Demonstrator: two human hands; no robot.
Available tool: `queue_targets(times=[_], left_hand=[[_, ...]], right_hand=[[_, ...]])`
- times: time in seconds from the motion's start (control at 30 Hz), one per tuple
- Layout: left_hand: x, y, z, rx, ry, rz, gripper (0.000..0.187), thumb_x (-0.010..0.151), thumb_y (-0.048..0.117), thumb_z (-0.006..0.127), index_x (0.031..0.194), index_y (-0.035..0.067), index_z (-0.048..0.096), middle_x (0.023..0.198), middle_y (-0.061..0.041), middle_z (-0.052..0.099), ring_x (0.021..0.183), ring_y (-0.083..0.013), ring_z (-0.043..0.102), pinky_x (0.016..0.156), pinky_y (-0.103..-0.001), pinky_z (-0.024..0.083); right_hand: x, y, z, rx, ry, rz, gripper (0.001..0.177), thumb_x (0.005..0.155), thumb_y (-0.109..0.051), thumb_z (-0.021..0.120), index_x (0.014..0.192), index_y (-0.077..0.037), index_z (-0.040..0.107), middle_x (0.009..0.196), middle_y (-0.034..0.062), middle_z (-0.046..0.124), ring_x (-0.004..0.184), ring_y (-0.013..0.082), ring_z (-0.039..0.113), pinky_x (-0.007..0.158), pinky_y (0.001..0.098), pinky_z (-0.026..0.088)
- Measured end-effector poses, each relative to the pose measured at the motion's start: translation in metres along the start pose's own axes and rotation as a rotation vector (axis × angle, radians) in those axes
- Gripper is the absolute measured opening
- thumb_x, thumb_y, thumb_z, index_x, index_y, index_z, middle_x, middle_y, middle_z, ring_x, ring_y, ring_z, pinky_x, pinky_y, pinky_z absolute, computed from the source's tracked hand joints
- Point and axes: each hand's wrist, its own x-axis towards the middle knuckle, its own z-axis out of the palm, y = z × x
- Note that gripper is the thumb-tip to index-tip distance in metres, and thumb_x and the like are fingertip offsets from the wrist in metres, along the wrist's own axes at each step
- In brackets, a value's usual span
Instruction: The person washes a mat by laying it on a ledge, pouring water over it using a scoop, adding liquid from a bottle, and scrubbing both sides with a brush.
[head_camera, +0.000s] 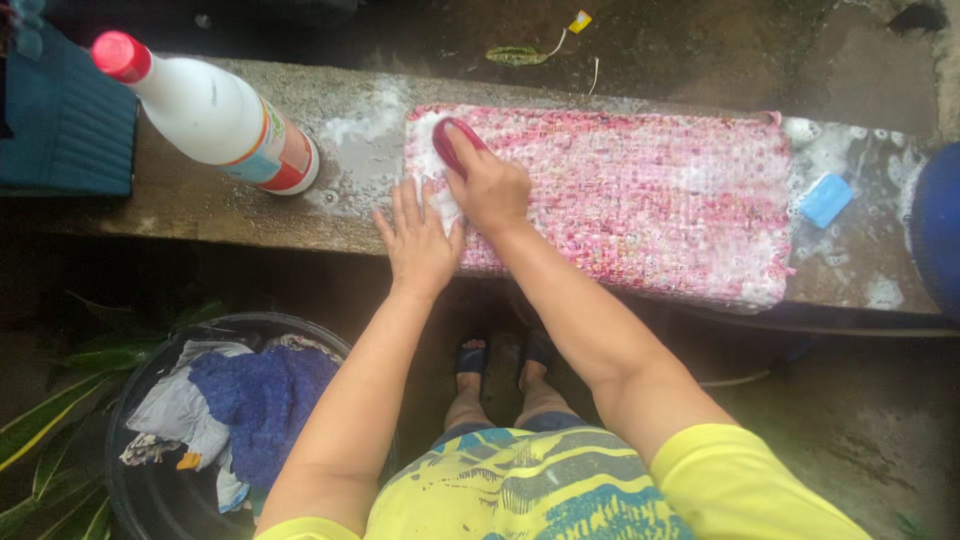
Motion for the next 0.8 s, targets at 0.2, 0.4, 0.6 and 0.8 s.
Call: queue_targets(times=[0.2, 0.4, 0.6, 0.8], left_hand=[[-0.005, -0.002, -0.002, -0.033, 0.018, 0.025, 0.076, 0.098, 0.048, 0.055, 0.152, -0.003, 0.039, 0.16, -0.025, 0.026, 0.154, -0.0408, 0.016, 0.121, -0.068, 0.006], [-0.003, -0.027, -0.004, -0.423, 0.126, 0.207, 0.081, 0.097, 0.03, 0.064, 0.159, -0.012, 0.031, 0.16, -0.034, 0.028, 0.151, -0.0479, 0.021, 0.119, -0.067, 0.007], [-0.019, -0.028, -0.035, -0.507, 0.19, -0.16, 0.041, 0.069, 0.016, 0.085, 0.106, 0.005, 0.068, 0.11, -0.014, 0.062, 0.114, -0.0363, 0.054, 0.096, -0.058, 0.037], [-0.023, -0.029, -0.032, -0.566, 0.25, -0.135, 0.028, 0.079, 0.008, 0.077, 0.106, 0.003, 0.071, 0.105, -0.016, 0.059, 0.098, -0.0378, 0.058, 0.085, -0.046, 0.049]], right_hand=[[0.028, 0.159, -0.126, 0.245, 0.446, 0.112, 0.028, 0.1, -0.024, 0.075, 0.128, -0.021, 0.069, 0.114, 0.0041, 0.077, 0.098, 0.0228, 0.078, 0.087, 0.0364, 0.062], [0.001, 0.054, -0.066, 0.079, 0.283, 0.051, 0.025, 0.099, -0.029, 0.073, 0.123, -0.02, 0.075, 0.102, 0.0121, 0.077, 0.089, 0.0352, 0.074, 0.078, 0.046, 0.058], [0.055, -0.016, -0.038, 0.22, -0.103, -0.52, 0.029, 0.094, -0.042, 0.081, 0.118, -0.027, 0.075, 0.089, 0.0016, 0.078, 0.07, 0.0193, 0.075, 0.066, 0.0336, 0.06], [0.072, -0.038, -0.017, 0.197, 0.013, -0.367, 0.025, 0.107, -0.047, 0.074, 0.123, -0.028, 0.072, 0.097, 0.0, 0.078, 0.077, 0.0182, 0.077, 0.068, 0.0332, 0.061]])
